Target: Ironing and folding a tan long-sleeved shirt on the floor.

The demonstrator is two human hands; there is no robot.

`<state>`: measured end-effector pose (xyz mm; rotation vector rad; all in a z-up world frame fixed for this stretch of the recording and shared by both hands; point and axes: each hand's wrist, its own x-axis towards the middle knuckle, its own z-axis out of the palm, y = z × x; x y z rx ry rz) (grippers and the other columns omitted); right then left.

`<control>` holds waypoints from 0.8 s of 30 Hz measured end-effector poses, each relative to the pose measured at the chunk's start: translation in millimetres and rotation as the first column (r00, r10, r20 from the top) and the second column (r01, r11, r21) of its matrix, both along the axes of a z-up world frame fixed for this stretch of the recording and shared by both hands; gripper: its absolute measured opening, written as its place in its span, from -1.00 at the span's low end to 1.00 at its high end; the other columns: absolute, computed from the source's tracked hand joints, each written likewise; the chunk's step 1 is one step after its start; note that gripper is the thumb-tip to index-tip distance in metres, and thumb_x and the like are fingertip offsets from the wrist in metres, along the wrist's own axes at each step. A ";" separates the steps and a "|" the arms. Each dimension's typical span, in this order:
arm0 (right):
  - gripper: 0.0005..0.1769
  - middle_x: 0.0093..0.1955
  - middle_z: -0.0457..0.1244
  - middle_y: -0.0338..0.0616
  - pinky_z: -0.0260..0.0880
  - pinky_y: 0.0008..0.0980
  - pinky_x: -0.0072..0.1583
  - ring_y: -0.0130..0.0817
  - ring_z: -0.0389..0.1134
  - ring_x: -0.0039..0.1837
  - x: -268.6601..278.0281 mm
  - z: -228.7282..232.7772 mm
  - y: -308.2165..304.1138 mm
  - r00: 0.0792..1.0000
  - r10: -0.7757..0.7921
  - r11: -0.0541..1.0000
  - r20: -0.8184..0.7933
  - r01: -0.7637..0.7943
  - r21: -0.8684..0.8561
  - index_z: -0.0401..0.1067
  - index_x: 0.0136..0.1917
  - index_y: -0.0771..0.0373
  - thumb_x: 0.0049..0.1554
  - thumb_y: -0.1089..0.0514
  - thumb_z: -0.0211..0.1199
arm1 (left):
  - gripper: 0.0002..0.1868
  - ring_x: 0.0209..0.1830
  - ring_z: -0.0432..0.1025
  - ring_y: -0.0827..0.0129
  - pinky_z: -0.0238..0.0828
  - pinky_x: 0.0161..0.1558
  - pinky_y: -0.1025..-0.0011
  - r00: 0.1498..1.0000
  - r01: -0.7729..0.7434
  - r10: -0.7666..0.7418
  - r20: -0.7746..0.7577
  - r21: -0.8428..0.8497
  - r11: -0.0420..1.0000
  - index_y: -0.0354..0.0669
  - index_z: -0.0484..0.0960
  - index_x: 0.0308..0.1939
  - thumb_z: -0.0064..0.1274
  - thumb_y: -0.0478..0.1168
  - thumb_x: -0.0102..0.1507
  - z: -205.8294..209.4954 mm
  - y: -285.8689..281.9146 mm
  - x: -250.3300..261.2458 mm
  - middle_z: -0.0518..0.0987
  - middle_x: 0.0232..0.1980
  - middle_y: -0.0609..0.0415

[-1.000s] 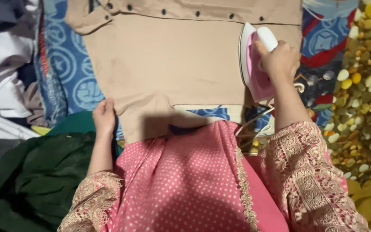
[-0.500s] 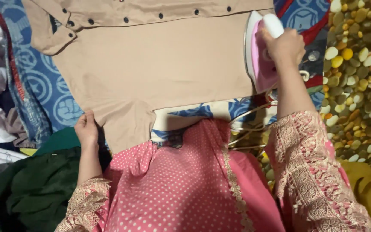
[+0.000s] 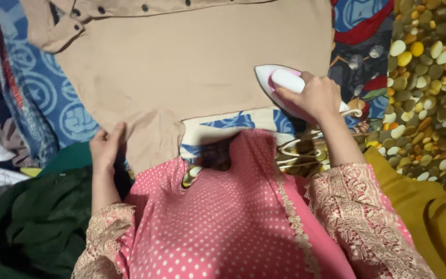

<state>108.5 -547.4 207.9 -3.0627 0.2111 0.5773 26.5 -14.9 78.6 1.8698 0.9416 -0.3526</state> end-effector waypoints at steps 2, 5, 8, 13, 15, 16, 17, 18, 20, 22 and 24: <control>-0.12 -0.24 0.40 0.23 0.49 0.04 -0.05 0.15 0.48 -0.15 -3.9 0.5 -0.2 1.000 0.024 1.000 0.000 -0.024 -0.004 0.63 0.06 0.19 -0.01 -0.65 0.28 | -0.60 -0.47 0.31 0.63 0.24 -0.44 0.51 0.994 0.086 -0.086 -0.069 -0.006 0.996 -0.15 0.58 -0.43 0.31 0.06 0.23 7.8 -3.6 -1.0 0.52 -0.46 0.30; -0.11 -0.23 0.40 0.22 0.48 0.05 -0.05 0.15 0.47 -0.14 -6.3 -2.6 4.2 0.999 0.047 0.999 -0.004 -0.047 -0.017 0.62 0.06 0.20 0.00 -0.66 0.26 | -0.63 -0.48 0.33 0.58 0.25 -0.45 0.47 0.976 0.189 -0.194 -0.100 -0.056 0.980 -0.19 0.62 -0.42 0.35 0.03 0.18 -2.0 2.8 -13.3 0.55 -0.45 0.25; -0.08 -0.22 0.40 0.23 0.48 0.05 -0.04 0.15 0.47 -0.13 -2.3 0.1 6.6 0.999 0.033 0.998 -0.018 -0.034 -0.053 0.62 0.04 0.21 0.00 -0.68 0.25 | -0.57 -0.48 0.31 0.49 0.21 -0.45 0.39 0.978 0.175 -0.190 -0.090 -0.147 0.973 -0.35 0.57 -0.35 0.32 -0.01 0.27 -11.8 4.0 -10.9 0.52 -0.44 0.14; -0.07 -0.21 0.40 0.23 0.48 0.05 -0.03 0.15 0.48 -0.11 -5.6 3.4 9.4 0.999 0.021 0.995 -0.046 -0.026 -0.101 0.61 0.03 0.22 0.00 -0.70 0.24 | -0.69 -0.28 0.40 0.58 0.37 -0.23 0.49 0.982 0.153 -0.112 0.153 -0.285 0.946 -0.30 0.62 -0.07 0.16 -0.08 0.36 12.6 -7.8 25.2 0.63 -0.20 0.18; -0.10 -0.20 0.41 0.22 0.48 0.05 -0.02 0.16 0.48 -0.10 -5.0 4.3 10.7 0.999 0.003 0.993 -0.042 -0.008 -0.117 0.61 0.02 0.21 0.00 -0.69 0.26 | -0.65 -0.04 0.50 0.55 0.42 -0.01 0.48 0.954 0.210 -0.147 0.263 -0.232 0.950 -0.32 0.58 0.07 0.10 -0.08 0.40 22.0 -15.7 44.4 0.67 0.00 0.11; -0.10 -0.20 0.41 0.22 0.48 0.05 -0.02 0.16 0.48 -0.10 -4.7 4.3 11.3 0.999 0.008 0.993 -0.041 -0.013 -0.116 0.61 0.02 0.21 0.00 -0.69 0.26 | -0.65 -0.04 0.50 0.55 0.42 -0.01 0.48 0.954 0.206 -0.143 0.264 -0.231 0.951 -0.32 0.58 0.07 0.10 -0.08 0.40 21.4 -16.3 47.9 0.67 0.00 0.11; -0.10 -0.20 0.41 0.22 0.47 0.05 -0.02 0.16 0.47 -0.10 -4.3 4.3 11.2 0.999 -0.006 0.994 -0.044 0.001 -0.112 0.61 0.02 0.19 -0.02 -0.68 0.26 | -0.63 0.00 0.49 0.53 0.43 0.04 0.47 0.937 0.208 -0.101 0.335 -0.301 0.931 -0.31 0.56 0.12 0.08 -0.07 0.41 20.2 -17.5 52.0 0.66 0.05 0.08; -0.11 -0.19 0.41 0.22 0.47 0.05 -0.02 0.16 0.47 -0.09 -3.6 4.1 10.8 0.999 -0.020 0.994 -0.048 0.014 -0.107 0.62 0.02 0.18 -0.03 -0.68 0.27 | -0.61 0.04 0.49 0.52 0.43 0.09 0.46 0.914 0.215 -0.054 0.402 -0.368 0.905 -0.30 0.54 0.16 0.05 -0.06 0.42 18.8 -19.2 56.4 0.65 0.10 0.05; -0.14 -0.19 0.41 0.23 0.47 0.05 -0.02 0.16 0.47 -0.09 -1.9 3.4 6.4 0.998 -0.037 0.995 -0.041 0.033 -0.091 0.62 0.02 0.18 -0.03 -0.65 0.31 | -0.63 0.01 0.48 0.51 0.44 0.06 0.45 0.934 0.211 -0.104 0.343 -0.291 0.933 -0.31 0.57 0.14 0.05 -0.06 0.43 19.9 -17.6 56.7 0.67 0.06 0.03; -0.17 -0.18 0.41 0.23 0.46 0.05 -0.03 0.16 0.47 -0.09 -1.0 5.6 2.1 0.998 -0.064 0.995 -0.029 0.062 -0.075 0.62 0.02 0.19 -0.03 -0.61 0.34 | -0.64 -0.03 0.46 0.51 0.45 0.02 0.44 0.946 0.223 -0.159 0.282 -0.211 0.952 -0.32 0.59 0.11 0.05 -0.06 0.44 16.6 -12.6 55.0 0.68 0.03 0.02; -0.32 -0.13 0.42 0.16 0.46 -0.02 0.00 0.04 0.49 -0.06 4.6 13.1 -7.3 0.965 -0.249 0.962 0.084 0.236 0.139 0.60 0.08 0.24 0.06 -0.41 0.43 | -0.64 0.06 0.46 0.52 0.42 0.09 0.45 0.892 0.288 -0.192 0.408 -0.188 0.939 -0.29 0.55 0.17 0.04 -0.08 0.44 6.1 -10.3 56.2 0.65 0.09 0.04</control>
